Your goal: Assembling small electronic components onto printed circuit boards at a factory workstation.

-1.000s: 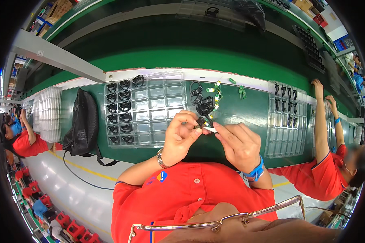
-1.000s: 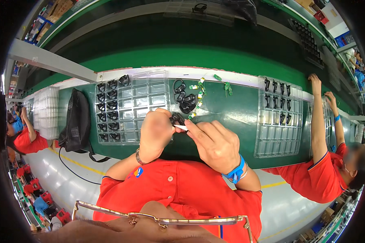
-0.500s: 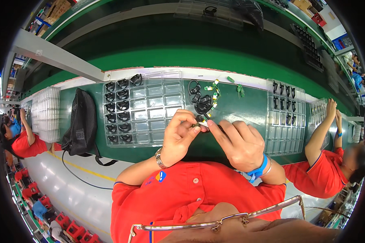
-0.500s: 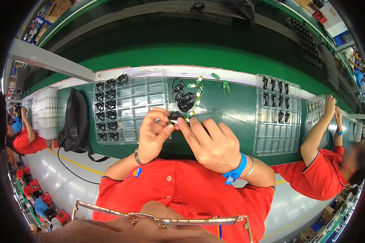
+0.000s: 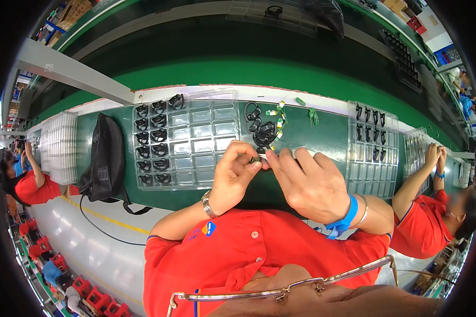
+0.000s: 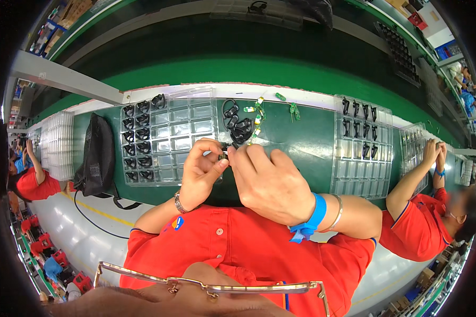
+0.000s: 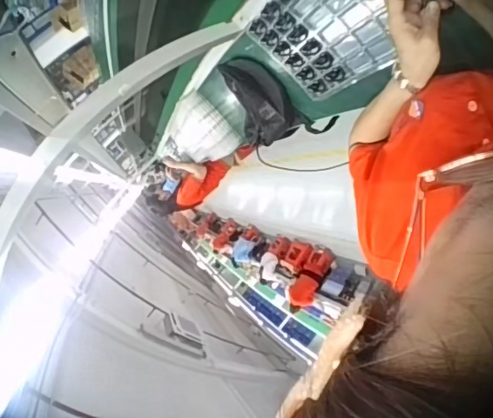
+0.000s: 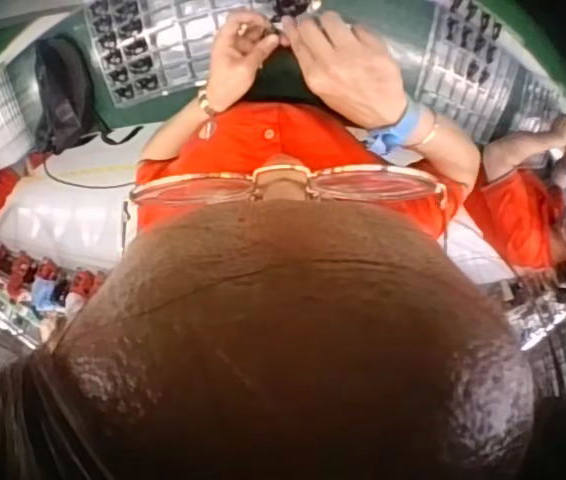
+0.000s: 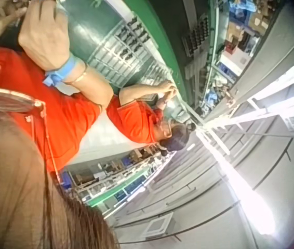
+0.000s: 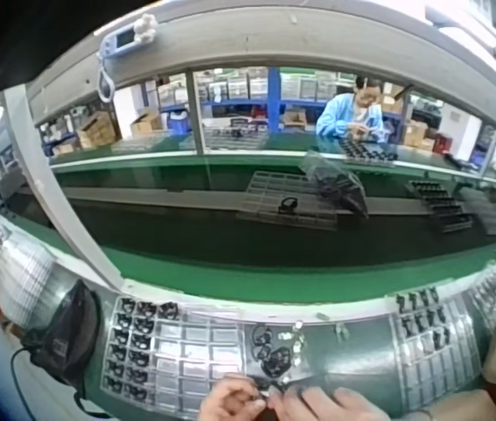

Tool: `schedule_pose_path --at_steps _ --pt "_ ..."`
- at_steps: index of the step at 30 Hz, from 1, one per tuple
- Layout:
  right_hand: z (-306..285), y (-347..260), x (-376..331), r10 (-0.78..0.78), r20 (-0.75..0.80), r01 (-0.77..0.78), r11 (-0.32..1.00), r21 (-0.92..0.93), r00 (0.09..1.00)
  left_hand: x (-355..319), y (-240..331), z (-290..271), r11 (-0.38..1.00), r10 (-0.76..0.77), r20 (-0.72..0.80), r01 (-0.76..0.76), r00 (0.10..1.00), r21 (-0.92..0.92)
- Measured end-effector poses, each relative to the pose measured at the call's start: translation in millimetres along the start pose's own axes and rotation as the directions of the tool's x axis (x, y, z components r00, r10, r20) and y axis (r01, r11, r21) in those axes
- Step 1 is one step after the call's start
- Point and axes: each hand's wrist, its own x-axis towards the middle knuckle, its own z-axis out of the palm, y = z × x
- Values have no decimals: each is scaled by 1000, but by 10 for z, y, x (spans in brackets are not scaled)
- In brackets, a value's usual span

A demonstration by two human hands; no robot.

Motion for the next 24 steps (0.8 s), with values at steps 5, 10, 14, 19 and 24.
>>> schedule_pose_path --at_steps 5,10,14,19,24 --pt "4 -20 85 -71 34 75 988 -133 997 10 -3 2 996 -34 -13 35 999 86" --pt "-19 16 173 -44 129 51 997 -57 991 10 16 -8 983 -61 -12 63 998 173" --pt "14 91 258 -45 201 36 998 49 979 -4 14 -19 979 -141 -25 143 990 145" --pt "-28 117 386 -169 230 166 986 31 958 -11 28 -44 964 -205 -54 211 977 164" --pt "83 216 413 -119 142 101 987 129 983 -33 -39 -99 943 -247 -71 257 966 213"
